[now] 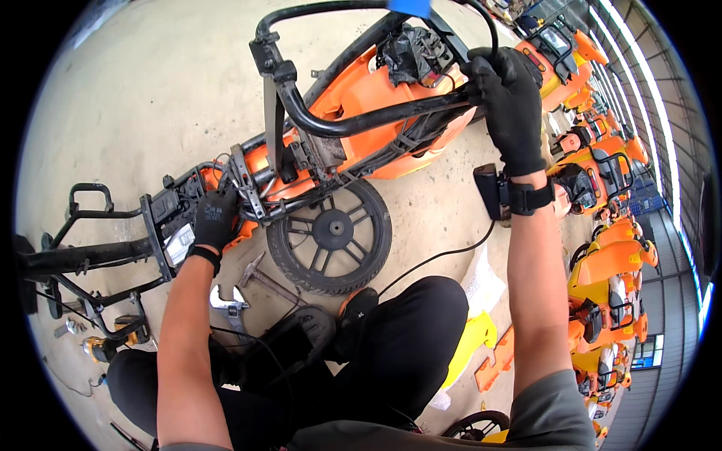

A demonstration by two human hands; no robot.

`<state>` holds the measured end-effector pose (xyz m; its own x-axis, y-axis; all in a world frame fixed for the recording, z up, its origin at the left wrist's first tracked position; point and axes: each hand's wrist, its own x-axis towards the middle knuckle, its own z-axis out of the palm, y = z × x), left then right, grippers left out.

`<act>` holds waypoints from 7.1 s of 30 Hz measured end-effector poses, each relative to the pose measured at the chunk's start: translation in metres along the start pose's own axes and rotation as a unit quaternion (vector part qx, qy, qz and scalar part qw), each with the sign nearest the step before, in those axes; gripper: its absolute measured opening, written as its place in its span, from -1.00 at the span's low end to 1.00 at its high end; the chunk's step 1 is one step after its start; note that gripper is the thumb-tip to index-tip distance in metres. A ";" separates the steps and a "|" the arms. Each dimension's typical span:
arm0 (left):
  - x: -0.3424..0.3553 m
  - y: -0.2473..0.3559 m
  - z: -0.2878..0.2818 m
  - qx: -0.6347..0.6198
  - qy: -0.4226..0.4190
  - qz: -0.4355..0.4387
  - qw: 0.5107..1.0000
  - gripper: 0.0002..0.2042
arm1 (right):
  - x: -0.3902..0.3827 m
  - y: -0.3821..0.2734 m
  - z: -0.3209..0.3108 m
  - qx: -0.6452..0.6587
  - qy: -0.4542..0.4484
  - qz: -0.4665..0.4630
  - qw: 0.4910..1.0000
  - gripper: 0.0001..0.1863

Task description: The person connects and routes electrical wires on a moped frame, using a screwdriver to secure components near the battery compartment and rear wheel.

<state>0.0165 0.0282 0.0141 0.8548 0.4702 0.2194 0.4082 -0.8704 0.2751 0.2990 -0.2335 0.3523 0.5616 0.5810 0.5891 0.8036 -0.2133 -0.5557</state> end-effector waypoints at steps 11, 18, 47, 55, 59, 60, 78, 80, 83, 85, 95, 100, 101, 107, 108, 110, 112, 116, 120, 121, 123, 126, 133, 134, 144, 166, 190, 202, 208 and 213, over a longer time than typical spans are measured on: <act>-0.015 -0.010 0.031 0.029 0.056 -0.020 0.998 -0.70 | -0.082 0.041 -0.035 -0.048 -0.007 -0.061 0.997 -0.71; -0.036 -0.013 0.024 -0.068 0.108 -0.041 0.991 -0.60 | -0.090 0.034 -0.023 -0.237 -0.137 -0.124 0.954 -0.43; -0.066 0.014 0.047 0.064 0.064 -0.077 0.993 -0.19 | -0.158 -0.037 0.039 -0.086 -0.328 0.196 0.920 -0.46; -0.045 0.012 0.035 0.039 0.013 -0.108 0.993 -0.27 | -0.151 0.023 0.048 -0.131 -0.283 0.212 0.926 -0.49; -0.063 0.005 0.043 -0.017 0.123 -0.076 0.989 -0.28 | -0.149 0.032 0.045 -0.138 -0.310 0.212 0.916 -0.56; -0.070 0.008 0.045 -0.002 0.109 -0.081 0.991 -0.26 | -0.153 0.033 0.045 -0.112 -0.337 0.208 0.911 -0.58; -0.119 0.013 0.046 0.044 0.080 -0.094 0.991 -0.16 | -0.136 -0.066 0.071 -0.029 -0.558 0.005 0.829 -0.51; -0.106 0.010 0.043 0.043 0.106 -0.087 0.990 -0.17 | -0.123 -0.067 0.071 -0.014 -0.546 0.047 0.836 -0.53; -0.087 0.006 0.039 0.005 0.128 -0.080 0.989 -0.19 | -0.101 -0.064 0.074 0.015 -0.555 0.064 0.829 -0.50; -0.077 0.001 0.041 0.006 0.122 -0.082 0.989 -0.22 | -0.096 -0.071 0.081 0.014 -0.547 0.045 0.836 -0.49; -0.060 -0.011 0.050 0.028 0.082 -0.098 0.991 -0.29 | -0.136 -0.070 0.178 0.014 -0.536 -0.019 0.844 -0.62; -0.071 -0.012 0.053 -0.029 0.151 -0.099 0.983 -0.31 | -0.164 -0.018 0.275 -0.006 -0.477 -0.106 0.873 -0.63; -0.074 -0.009 0.052 -0.036 0.158 -0.091 0.983 -0.30 | -0.166 -0.008 0.293 -0.013 -0.464 -0.097 0.881 -0.65; -0.072 -0.003 0.052 -0.156 0.234 -0.114 0.953 -0.38 | -0.189 -0.003 0.379 -0.054 -0.366 -0.070 0.927 -0.78; -0.072 -0.004 0.052 -0.169 0.251 -0.128 0.944 -0.40 | -0.191 -0.006 0.385 -0.051 -0.368 -0.046 0.927 -0.76; -0.063 -0.005 0.050 -0.170 0.294 -0.170 0.925 -0.46 | -0.190 -0.011 0.392 -0.049 -0.369 0.005 0.928 -0.72; -0.058 -0.008 0.046 -0.159 0.299 -0.210 0.917 -0.46 | -0.192 -0.012 0.399 -0.030 -0.387 0.048 0.920 -0.69; -0.050 -0.015 0.048 -0.129 0.295 -0.214 0.922 -0.57 | -0.192 0.009 0.403 0.069 -0.397 0.065 0.913 -0.67; -0.049 -0.017 0.045 -0.160 0.232 -0.239 0.929 -0.67 | -0.181 0.020 0.394 0.054 -0.492 0.049 0.867 -0.44; -0.050 -0.020 0.044 -0.159 0.230 -0.231 0.932 -0.67 | -0.177 0.019 0.394 0.038 -0.511 0.050 0.858 -0.44; -0.052 -0.024 0.044 -0.167 0.228 -0.218 0.934 -0.67 | -0.161 0.006 0.388 0.003 -0.542 0.052 0.839 -0.45; -0.053 -0.026 0.041 -0.190 0.227 -0.207 0.932 -0.63 | -0.148 0.010 0.389 -0.033 -0.577 0.016 0.816 -0.49; -0.055 -0.028 0.041 -0.235 0.207 -0.204 0.928 -0.58 | -0.120 0.009 0.399 -0.111 -0.646 -0.031 0.755 -0.65; -0.056 -0.028 0.040 -0.235 0.195 -0.209 0.929 -0.58 | -0.119 0.002 0.399 -0.116 -0.648 -0.020 0.752 -0.62; -0.041 -0.027 0.035 -0.147 0.157 -0.235 0.948 -0.69 | -0.174 0.018 0.396 -0.050 -0.496 -0.006 0.867 -0.49; -0.048 -0.049 0.047 -0.226 0.189 -0.146 0.944 -0.74 | -0.187 0.022 0.395 -0.056 -0.371 -0.120 0.919 -0.66; -0.049 -0.037 0.046 -0.148 0.201 -0.150 0.957 -0.67 | -0.195 0.020 0.397 -0.081 -0.380 -0.089 0.917 -0.74; -0.048 -0.026 0.040 -0.118 0.186 -0.152 0.963 -0.67 | -0.225 -0.003 0.387 -0.076 -0.301 0.016 0.951 -0.59; -0.046 -0.029 0.043 -0.112 0.174 -0.164 0.965 -0.59 | -0.256 -0.011 0.378 -0.041 -0.264 0.072 0.961 -0.61; -0.049 -0.029 0.043 -0.101 0.174 -0.156 0.967 -0.55 | -0.268 -0.010 0.371 -0.115 -0.260 0.034 0.958 -0.59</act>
<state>-0.0232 0.0244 -0.0445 0.5258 0.7570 0.3880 0.5283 -0.6481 0.5485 0.0668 -0.0953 -0.0176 0.4885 0.8596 0.1497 0.8241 -0.3982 -0.4028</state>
